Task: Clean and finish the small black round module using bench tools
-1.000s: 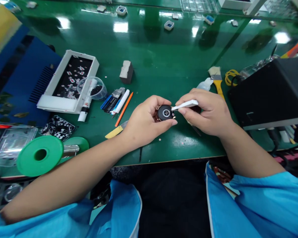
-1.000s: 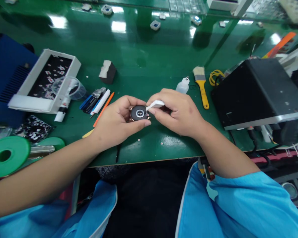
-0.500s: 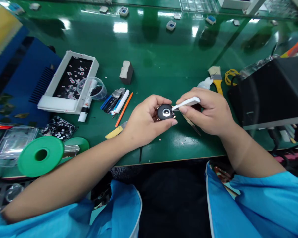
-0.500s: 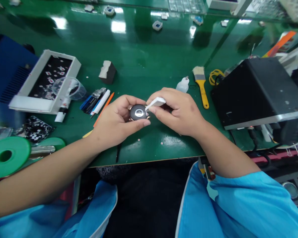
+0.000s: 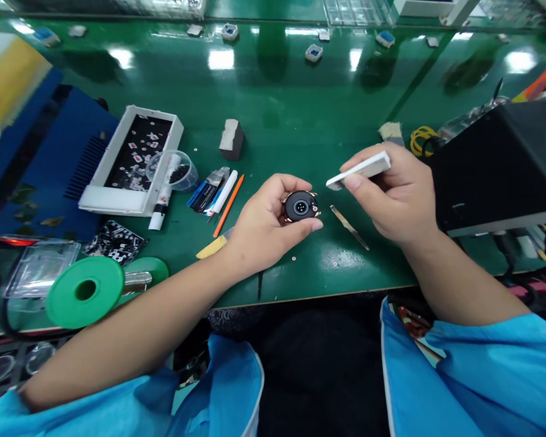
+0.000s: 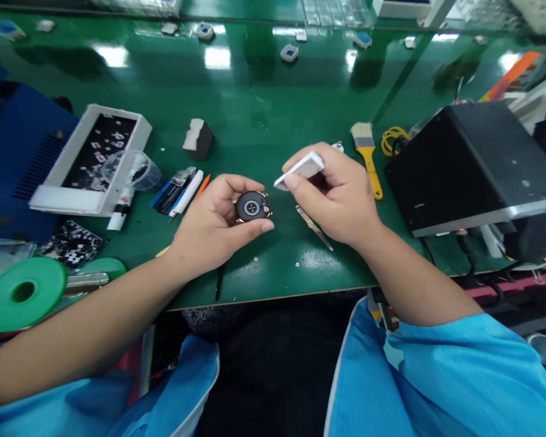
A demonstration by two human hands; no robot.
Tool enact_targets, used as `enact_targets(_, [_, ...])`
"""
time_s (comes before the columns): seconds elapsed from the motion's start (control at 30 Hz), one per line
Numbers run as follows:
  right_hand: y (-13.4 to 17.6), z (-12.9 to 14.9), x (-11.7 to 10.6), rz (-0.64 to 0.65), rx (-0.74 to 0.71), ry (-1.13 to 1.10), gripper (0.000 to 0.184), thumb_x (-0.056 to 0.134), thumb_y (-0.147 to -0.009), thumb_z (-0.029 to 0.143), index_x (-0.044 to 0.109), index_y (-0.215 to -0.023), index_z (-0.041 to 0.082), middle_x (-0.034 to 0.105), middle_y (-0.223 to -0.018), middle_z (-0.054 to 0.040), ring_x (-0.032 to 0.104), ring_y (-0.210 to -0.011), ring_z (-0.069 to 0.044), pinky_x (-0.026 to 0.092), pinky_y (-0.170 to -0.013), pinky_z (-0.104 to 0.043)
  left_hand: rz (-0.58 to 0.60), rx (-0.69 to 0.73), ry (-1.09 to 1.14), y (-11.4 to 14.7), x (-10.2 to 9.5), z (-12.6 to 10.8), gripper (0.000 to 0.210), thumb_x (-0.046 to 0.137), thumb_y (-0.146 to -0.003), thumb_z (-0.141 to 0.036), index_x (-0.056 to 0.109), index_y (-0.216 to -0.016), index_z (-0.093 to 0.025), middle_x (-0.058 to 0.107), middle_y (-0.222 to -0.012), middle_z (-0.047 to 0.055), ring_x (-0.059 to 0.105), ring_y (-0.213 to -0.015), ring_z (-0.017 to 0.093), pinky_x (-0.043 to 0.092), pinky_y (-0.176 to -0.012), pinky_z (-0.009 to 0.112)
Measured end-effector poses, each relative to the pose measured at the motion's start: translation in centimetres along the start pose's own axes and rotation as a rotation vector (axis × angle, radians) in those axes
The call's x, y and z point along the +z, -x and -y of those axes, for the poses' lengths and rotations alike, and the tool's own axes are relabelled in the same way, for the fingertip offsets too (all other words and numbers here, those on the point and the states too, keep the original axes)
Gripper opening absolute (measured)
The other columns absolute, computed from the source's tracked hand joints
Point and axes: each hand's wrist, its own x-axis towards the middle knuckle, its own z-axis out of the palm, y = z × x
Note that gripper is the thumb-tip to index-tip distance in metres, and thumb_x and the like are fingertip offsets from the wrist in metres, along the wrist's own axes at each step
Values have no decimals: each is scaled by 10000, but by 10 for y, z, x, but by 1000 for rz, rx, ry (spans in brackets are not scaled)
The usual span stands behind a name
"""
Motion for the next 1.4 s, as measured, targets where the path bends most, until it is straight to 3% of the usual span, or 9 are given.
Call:
enact_targets(0.13, [-1, 3, 0, -4, -1, -27, 121, 772, -1035, 355, 783, -1020, 236, 745, -859, -9, 649, -733, -166, 501, -661, -321, 4, 3, -21, -2, 0, 2, 554, 924, -758, -250, 648, -1236, -215, 717, -1070, 34, 688, -862, 155, 590, -739, 265])
enact_targets(0.27, [-3, 7, -1, 132, -62, -16, 95, 759, -999, 304, 800, -993, 219, 733, -835, 6, 600, -683, -131, 453, -627, -292, -3, 23, -20, -3, 0, 6, 547, 931, -756, -277, 658, -1223, -199, 707, -1049, 33, 669, -852, 148, 580, -732, 252])
enact_targets(0.6, [-6, 4, -3, 315, -181, 22, 123, 694, -1050, 286, 790, -1035, 210, 785, -935, -16, 644, -738, -127, 524, -741, -293, -9, 6, -14, -2, -1, 7, 521, 934, -751, -308, 672, -1184, -183, 719, -1040, 38, 669, -845, 147, 576, -722, 256])
enact_targets(0.77, [-6, 4, -3, 265, -208, 10, 126, 705, -1067, 295, 792, -1068, 204, 804, -989, -30, 693, -811, -144, 541, -776, -297, 8, 12, -3, -1, 0, 6, 498, 934, -755, -299, 677, -1164, -178, 706, -1003, 27, 660, -813, 135, 566, -700, 245])
enact_targets(0.9, [-7, 6, -4, 327, -205, 14, 109, 693, -1064, 265, 782, -1044, 204, 804, -980, -23, 687, -800, -134, 537, -770, -288, -8, 10, -8, -1, 0, 7, 503, 933, -757, -303, 680, -1175, -183, 721, -1031, 38, 668, -834, 144, 572, -714, 255])
enact_targets(1.23, [-7, 5, -3, 319, -174, 29, 166, 688, -1059, 333, 800, -1042, 212, 778, -921, -18, 653, -761, -140, 527, -756, -304, 7, 8, -15, 0, 1, 8, 505, 923, -768, -316, 662, -1180, -187, 709, -1032, 39, 656, -827, 144, 576, -698, 258])
enact_targets(1.3, [-6, 6, -3, 279, -139, 30, 177, 700, -1044, 357, 807, -1032, 217, 769, -907, -17, 643, -756, -146, 517, -739, -313, 10, 5, -10, 0, 1, 6, 506, 930, -772, -317, 656, -1178, -192, 695, -1012, 28, 644, -803, 138, 568, -684, 254])
enact_targets(1.4, [-4, 8, -3, 119, -40, -27, 126, 733, -1010, 336, 803, -1014, 231, 743, -859, -3, 623, -732, -146, 488, -686, -317, 15, 5, -10, 1, 1, 4, 508, 931, -784, -303, 652, -1195, -197, 684, -1001, 16, 632, -782, 128, 556, -668, 241])
